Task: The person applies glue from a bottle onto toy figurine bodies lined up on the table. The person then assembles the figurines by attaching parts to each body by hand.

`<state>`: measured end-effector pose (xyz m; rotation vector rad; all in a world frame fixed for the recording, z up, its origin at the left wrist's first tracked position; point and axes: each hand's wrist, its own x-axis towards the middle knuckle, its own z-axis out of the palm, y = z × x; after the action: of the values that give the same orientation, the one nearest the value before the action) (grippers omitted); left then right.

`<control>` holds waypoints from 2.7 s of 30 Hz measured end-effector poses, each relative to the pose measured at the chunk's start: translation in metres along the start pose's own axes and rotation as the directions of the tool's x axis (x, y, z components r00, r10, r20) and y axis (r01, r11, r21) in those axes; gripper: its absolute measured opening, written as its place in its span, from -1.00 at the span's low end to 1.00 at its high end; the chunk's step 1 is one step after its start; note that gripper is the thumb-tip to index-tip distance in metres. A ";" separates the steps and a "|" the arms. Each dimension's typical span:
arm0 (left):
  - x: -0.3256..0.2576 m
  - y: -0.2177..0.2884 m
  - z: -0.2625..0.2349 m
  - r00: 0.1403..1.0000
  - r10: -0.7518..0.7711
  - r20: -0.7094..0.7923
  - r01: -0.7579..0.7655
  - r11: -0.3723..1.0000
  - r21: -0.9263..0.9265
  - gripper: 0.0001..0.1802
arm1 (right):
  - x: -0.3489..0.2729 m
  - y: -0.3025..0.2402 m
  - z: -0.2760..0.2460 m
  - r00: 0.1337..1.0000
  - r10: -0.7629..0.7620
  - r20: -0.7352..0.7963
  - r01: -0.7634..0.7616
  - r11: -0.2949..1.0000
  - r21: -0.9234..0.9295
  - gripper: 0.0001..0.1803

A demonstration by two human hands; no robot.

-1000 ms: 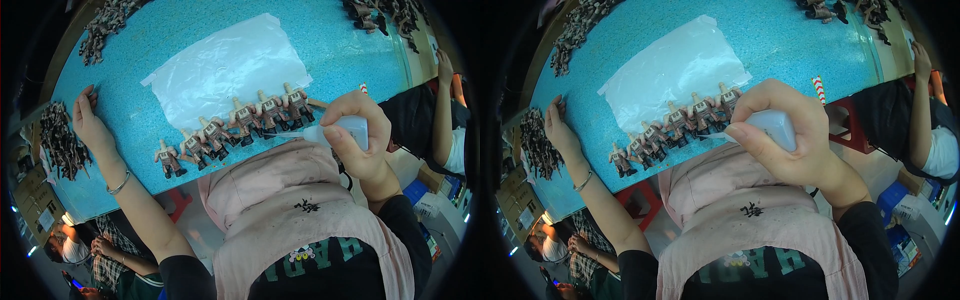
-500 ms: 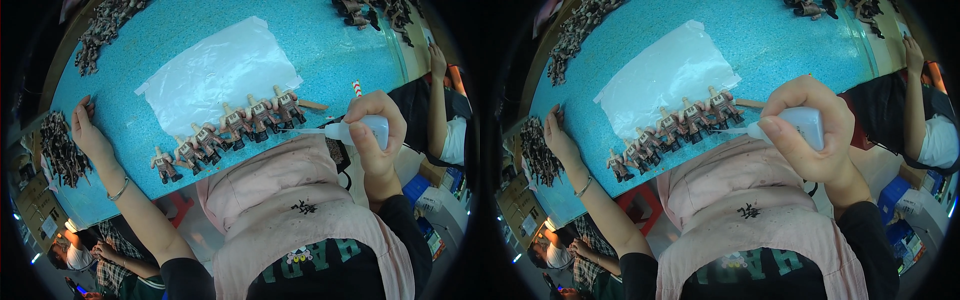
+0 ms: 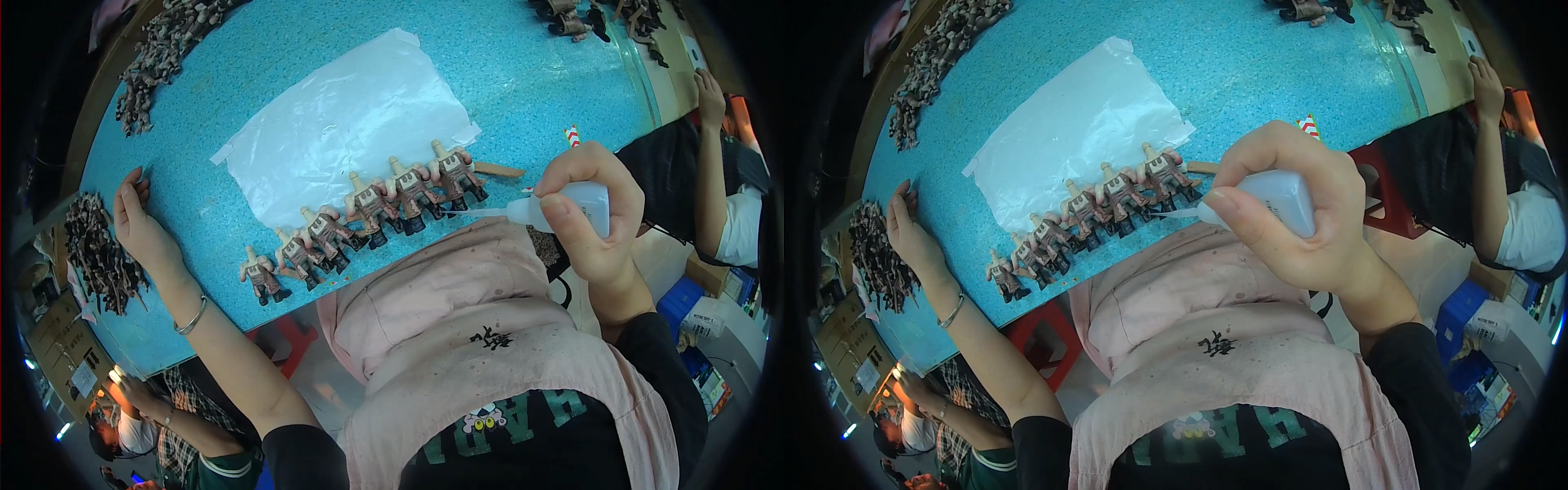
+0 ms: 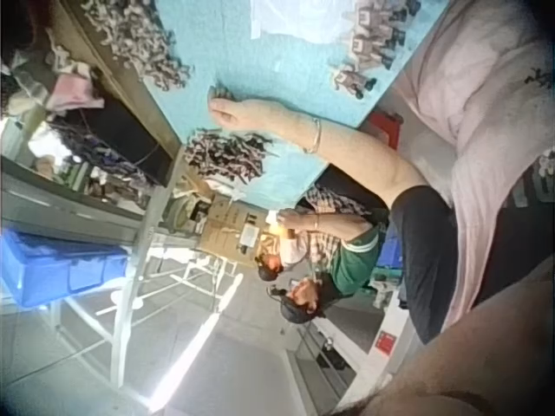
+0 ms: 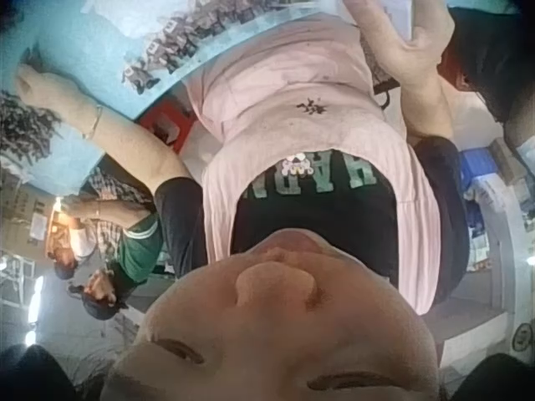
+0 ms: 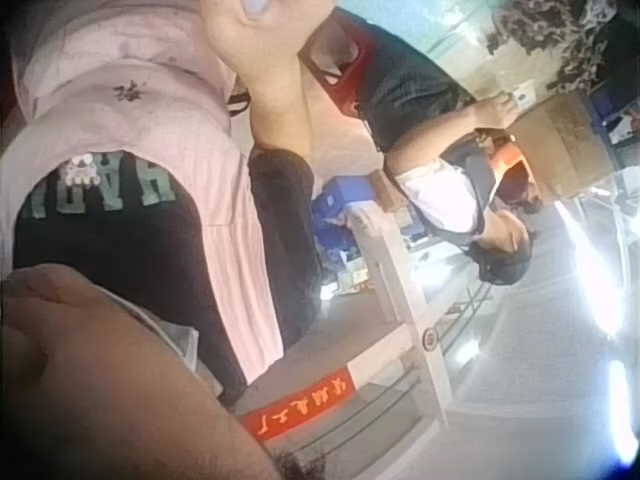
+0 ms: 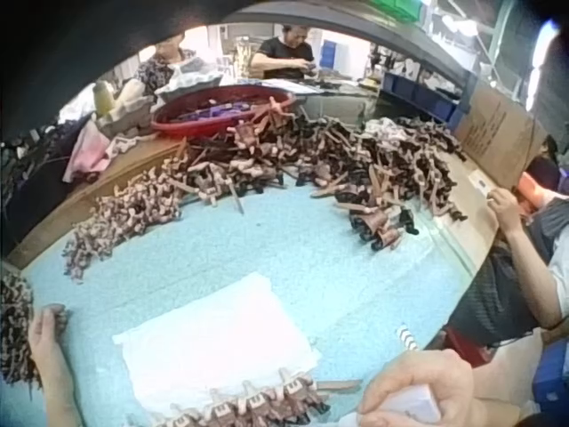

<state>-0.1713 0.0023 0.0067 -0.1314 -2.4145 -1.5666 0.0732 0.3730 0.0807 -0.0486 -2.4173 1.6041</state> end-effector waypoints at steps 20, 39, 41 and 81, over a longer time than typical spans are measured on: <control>0.001 0.001 0.000 1.000 -0.002 0.004 0.002 1.000 0.006 -0.64 | 0.001 -0.001 -0.008 1.000 -0.013 0.019 0.012 0.999 0.037 -0.92; 0.002 -0.001 -0.001 1.000 0.006 0.022 -0.007 1.000 0.018 -0.64 | -0.007 0.007 -0.028 0.994 -0.053 -0.094 0.051 0.998 -0.032 -0.93; 0.001 0.000 -0.001 1.000 0.008 0.023 -0.009 1.000 0.016 -0.64 | -0.007 0.007 -0.027 0.995 -0.062 -0.080 0.059 0.997 -0.047 -0.93; -0.003 0.016 0.009 0.998 0.051 -0.032 -0.047 0.993 0.107 -0.82 | 0.273 -0.012 0.054 0.993 -0.112 -0.028 0.112 0.994 -0.015 -0.56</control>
<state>-0.1665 0.0176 0.0168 -0.1408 -2.4427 -1.4043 -0.2023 0.3627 0.1207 0.0599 -2.3647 1.5276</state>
